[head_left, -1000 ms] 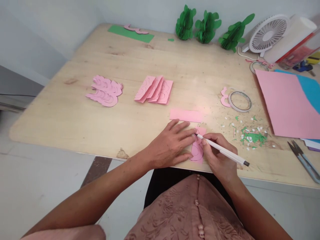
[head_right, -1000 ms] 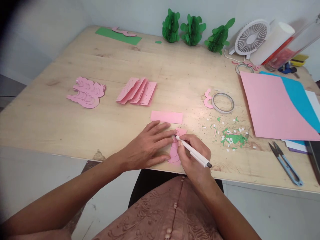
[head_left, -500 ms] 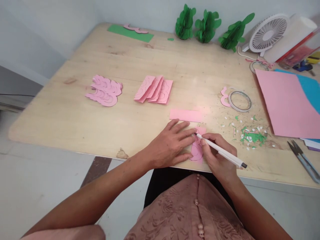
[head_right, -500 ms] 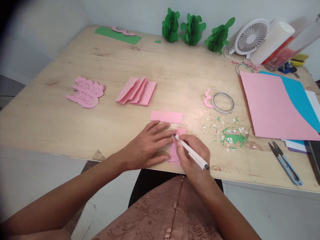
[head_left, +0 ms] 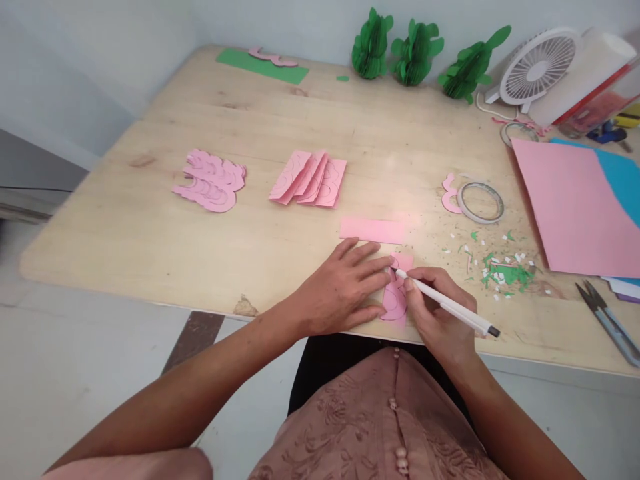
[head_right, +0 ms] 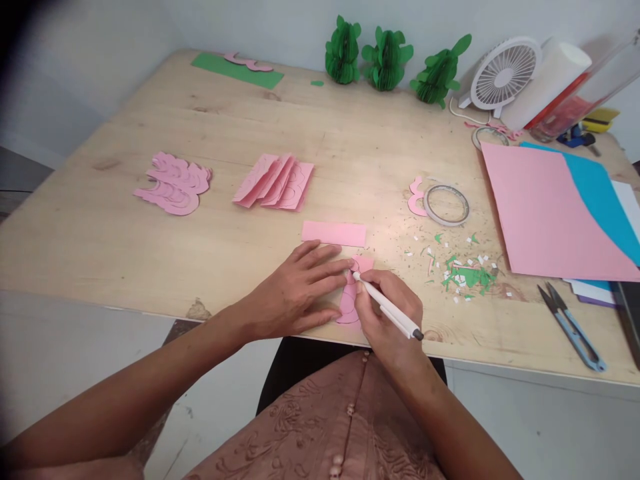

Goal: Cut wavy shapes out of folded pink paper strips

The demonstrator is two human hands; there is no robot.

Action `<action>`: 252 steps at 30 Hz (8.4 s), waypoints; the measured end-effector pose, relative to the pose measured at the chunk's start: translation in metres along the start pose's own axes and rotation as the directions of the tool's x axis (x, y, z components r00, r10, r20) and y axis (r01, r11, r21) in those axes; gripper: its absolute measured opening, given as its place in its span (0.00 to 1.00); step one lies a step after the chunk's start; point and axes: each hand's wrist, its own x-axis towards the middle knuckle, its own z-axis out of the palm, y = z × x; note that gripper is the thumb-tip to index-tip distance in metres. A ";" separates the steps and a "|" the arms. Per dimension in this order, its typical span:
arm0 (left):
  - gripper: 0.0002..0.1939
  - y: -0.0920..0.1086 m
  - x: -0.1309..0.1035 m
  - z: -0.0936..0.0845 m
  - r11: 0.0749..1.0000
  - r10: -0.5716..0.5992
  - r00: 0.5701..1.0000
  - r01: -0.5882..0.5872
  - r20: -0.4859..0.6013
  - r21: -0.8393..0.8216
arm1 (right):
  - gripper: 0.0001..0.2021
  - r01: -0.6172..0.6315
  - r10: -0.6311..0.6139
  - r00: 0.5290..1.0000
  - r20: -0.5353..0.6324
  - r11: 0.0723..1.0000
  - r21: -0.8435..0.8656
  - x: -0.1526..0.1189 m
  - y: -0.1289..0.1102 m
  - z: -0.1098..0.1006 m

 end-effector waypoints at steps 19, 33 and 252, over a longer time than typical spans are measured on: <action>0.18 0.000 0.001 -0.001 1.000 0.004 1.000 -0.004 -0.002 0.001 | 0.02 0.015 -0.016 1.000 -0.026 1.000 -0.025 -0.003 -0.001 -0.003; 0.18 0.000 0.001 -0.001 1.000 -0.001 1.000 0.001 0.006 -0.001 | 0.02 -0.017 0.016 1.000 -0.022 0.999 -0.044 -0.007 -0.004 -0.007; 0.14 0.000 0.001 0.000 1.000 -0.001 1.000 0.001 -0.031 -0.003 | 0.03 -0.004 0.004 1.000 -0.009 1.000 0.007 -0.029 -0.007 -0.003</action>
